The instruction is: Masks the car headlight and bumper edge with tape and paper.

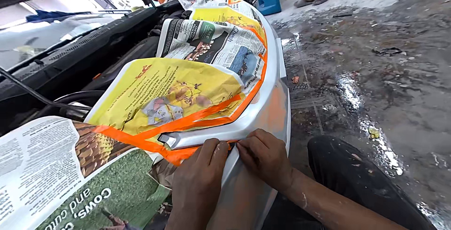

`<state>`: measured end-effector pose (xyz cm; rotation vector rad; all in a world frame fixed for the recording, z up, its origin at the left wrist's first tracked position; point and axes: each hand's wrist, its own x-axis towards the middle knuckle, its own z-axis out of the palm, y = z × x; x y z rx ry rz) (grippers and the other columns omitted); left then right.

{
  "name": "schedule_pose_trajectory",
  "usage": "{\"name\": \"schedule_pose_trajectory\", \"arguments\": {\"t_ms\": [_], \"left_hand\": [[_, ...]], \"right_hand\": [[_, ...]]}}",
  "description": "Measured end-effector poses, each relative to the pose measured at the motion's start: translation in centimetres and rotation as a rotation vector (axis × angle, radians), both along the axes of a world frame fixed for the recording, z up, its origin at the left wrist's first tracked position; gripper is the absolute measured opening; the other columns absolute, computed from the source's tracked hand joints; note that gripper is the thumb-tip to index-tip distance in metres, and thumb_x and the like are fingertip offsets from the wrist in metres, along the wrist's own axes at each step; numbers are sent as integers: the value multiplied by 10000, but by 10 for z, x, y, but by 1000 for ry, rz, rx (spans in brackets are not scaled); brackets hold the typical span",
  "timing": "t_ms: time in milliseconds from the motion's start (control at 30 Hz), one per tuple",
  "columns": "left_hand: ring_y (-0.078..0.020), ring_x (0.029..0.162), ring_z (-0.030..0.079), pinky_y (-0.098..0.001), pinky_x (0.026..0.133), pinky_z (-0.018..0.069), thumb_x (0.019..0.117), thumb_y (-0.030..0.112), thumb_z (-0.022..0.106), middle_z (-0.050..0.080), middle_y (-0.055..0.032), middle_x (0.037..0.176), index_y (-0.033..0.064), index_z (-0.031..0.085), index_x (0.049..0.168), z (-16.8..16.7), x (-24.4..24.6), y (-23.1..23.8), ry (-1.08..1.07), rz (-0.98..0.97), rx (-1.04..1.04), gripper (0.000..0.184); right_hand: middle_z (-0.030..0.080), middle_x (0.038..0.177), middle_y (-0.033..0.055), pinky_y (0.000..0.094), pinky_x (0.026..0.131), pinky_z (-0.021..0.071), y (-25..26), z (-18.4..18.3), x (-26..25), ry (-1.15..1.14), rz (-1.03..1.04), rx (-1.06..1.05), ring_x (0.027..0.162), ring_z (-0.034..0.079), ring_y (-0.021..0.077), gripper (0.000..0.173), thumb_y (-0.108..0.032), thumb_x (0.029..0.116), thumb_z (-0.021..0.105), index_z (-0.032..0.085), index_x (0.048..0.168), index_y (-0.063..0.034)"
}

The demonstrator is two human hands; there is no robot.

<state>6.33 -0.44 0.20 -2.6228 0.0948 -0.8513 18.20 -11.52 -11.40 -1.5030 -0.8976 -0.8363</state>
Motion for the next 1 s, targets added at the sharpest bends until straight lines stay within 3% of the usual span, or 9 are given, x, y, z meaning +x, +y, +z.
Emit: {"name": "schedule_pose_trajectory", "arguments": {"t_ms": [467, 1000], "left_hand": [[-196, 730, 705, -305, 515, 519, 992, 138, 574, 734, -64, 990, 118, 772, 998, -5, 1, 4, -31, -43, 28, 199], [-215, 720, 706, -318, 520, 511, 987, 108, 555, 744, -80, 970, 93, 760, 979, -8, 4, 1, -19, -62, 93, 205]], "right_hand": [[585, 747, -50, 194, 504, 473, 9, -2, -15, 235, 13, 53, 621, 554, 31, 123, -195, 907, 677, 696, 801, -135], [506, 670, -57, 200, 465, 429, 18, -1, -26, 344, -37, 64, 556, 498, 33, 215, -203, 903, 658, 604, 702, -150]]}}
